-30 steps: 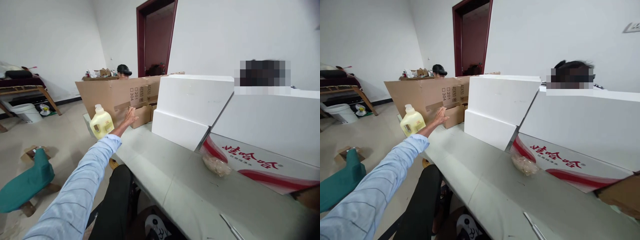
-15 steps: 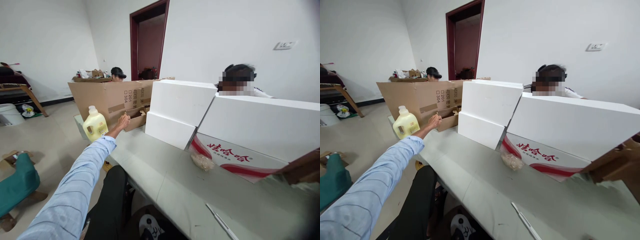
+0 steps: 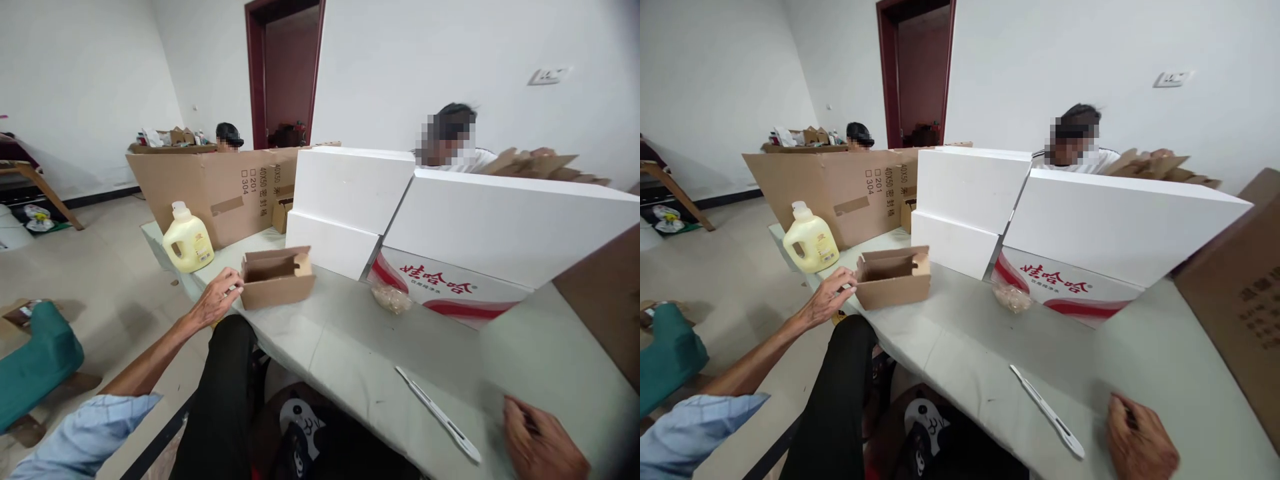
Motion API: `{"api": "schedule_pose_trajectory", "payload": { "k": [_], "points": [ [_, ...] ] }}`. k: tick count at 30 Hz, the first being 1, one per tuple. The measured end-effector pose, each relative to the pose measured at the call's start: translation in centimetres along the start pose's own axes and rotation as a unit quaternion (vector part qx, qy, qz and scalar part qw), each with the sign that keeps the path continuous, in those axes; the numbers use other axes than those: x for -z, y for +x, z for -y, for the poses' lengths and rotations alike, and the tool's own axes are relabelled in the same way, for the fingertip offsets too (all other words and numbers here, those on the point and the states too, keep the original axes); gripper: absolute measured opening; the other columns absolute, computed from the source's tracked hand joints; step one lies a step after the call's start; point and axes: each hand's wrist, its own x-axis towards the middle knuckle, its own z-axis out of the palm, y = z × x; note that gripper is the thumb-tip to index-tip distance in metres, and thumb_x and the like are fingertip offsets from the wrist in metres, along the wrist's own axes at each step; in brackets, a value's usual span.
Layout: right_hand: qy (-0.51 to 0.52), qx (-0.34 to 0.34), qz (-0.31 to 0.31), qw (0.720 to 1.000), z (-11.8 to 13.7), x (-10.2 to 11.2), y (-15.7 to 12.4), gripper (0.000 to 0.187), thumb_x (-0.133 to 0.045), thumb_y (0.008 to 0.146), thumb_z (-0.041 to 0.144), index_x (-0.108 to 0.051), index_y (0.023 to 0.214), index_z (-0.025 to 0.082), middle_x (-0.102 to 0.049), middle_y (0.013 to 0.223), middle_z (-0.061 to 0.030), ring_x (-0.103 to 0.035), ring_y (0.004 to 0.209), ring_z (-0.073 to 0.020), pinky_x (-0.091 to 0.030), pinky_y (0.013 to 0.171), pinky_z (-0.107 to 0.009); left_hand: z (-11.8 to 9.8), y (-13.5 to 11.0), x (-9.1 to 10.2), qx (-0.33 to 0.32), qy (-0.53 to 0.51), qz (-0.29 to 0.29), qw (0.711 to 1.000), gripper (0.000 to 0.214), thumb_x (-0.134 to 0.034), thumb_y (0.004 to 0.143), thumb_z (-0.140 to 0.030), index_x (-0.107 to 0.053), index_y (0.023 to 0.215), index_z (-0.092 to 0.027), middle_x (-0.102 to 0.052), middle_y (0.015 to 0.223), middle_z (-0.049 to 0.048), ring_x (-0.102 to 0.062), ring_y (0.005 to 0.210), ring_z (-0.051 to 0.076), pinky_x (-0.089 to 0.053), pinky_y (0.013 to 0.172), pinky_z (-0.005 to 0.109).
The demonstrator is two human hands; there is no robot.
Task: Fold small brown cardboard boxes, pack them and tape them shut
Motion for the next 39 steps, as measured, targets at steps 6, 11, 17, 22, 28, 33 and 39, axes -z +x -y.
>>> {"api": "schedule_pose_trajectory", "payload": {
  "k": [6,11,17,22,28,33,39],
  "points": [
    [0.098,0.065,0.076,0.99,8.5,-1.7,-0.6,0.031,-0.06,0.104,0.053,-0.073,0.105,0.024,-0.076,0.098,-0.008,-0.073,0.075,-0.0224,-0.06,0.07,-0.038,-5.9,-1.9,-1.4,-0.106,-0.105,0.096,0.984,0.017,-0.053,0.108,-0.021,-0.069,0.1,-0.02,-0.059,0.119,0.0084,-0.063,0.11,0.018,-0.055,0.098,0.03],
    [0.135,0.247,0.168,0.945,17.5,-0.1,0.1,0.031,-0.065,0.108,0.04,-0.068,0.135,0.025,-0.076,0.129,-0.013,-0.076,0.109,-0.0265,-0.061,0.096,-0.043,-8.4,-1.5,-1.0,-0.159,-0.128,0.178,0.963,0.015,-0.059,0.103,-0.016,-0.073,0.098,-0.019,-0.056,0.138,0.0135,-0.059,0.134,0.025,-0.05,0.116,0.039],
    [0.073,0.397,0.31,0.861,21.4,-1.4,2.0,0.064,-0.073,0.102,0.054,-0.058,0.157,0.023,-0.064,0.156,-0.0171,-0.067,0.133,-0.0362,-0.057,0.11,-0.056,-10.6,-0.6,-0.3,-0.179,-0.134,0.238,0.945,0.017,-0.057,0.102,-0.013,-0.071,0.094,-0.019,-0.056,0.159,0.0142,-0.064,0.129,0.026,-0.057,0.108,0.04],
    [0.017,0.412,0.387,0.825,21.4,-3.9,1.8,0.063,-0.085,0.092,0.047,-0.068,0.148,0.023,-0.071,0.145,-0.0152,-0.067,0.124,-0.0396,-0.059,0.101,-0.055,-11.5,-0.7,-0.2,-0.19,-0.13,0.251,0.94,0.015,-0.058,0.099,-0.011,-0.069,0.093,-0.02,-0.059,0.157,0.0129,-0.065,0.129,0.025,-0.055,0.111,0.041],
    [-0.024,0.426,0.364,0.828,21.3,-4.6,1.2,0.063,-0.093,0.085,0.034,-0.066,0.14,0.019,-0.07,0.125,-0.0149,-0.067,0.11,-0.0341,-0.06,0.089,-0.048,-11.7,-0.5,-0.8,-0.192,-0.1,0.224,0.95,0.025,-0.063,0.095,-0.014,-0.074,0.116,-0.022,-0.058,0.161,0.012,-0.063,0.135,0.028,-0.052,0.116,0.046],
    [-0.012,0.418,0.292,0.86,20.2,-4.6,1.2,0.034,-0.084,0.094,0.032,-0.067,0.122,0.021,-0.065,0.11,-0.0107,-0.064,0.1,-0.0288,-0.056,0.075,-0.037,-12.3,0.0,-1.6,-0.186,-0.037,0.194,0.963,0.042,-0.071,0.101,-0.039,-0.07,0.141,-0.028,-0.066,0.15,0.0114,-0.063,0.132,0.033,-0.05,0.117,0.052],
    [0.038,0.381,0.243,0.891,19.0,-3.8,-0.2,0.026,-0.07,0.105,0.038,-0.065,0.121,0.018,-0.064,0.113,-0.013,-0.064,0.099,-0.0281,-0.055,0.072,-0.037,-8.0,1.7,-3.0,0.146,-0.195,0.034,0.969,0.059,-0.052,0.1,-0.074,-0.069,0.115,-0.019,-0.073,0.115,0.0115,-0.074,0.091,0.024,-0.06,0.071,0.034]
  ]
}}
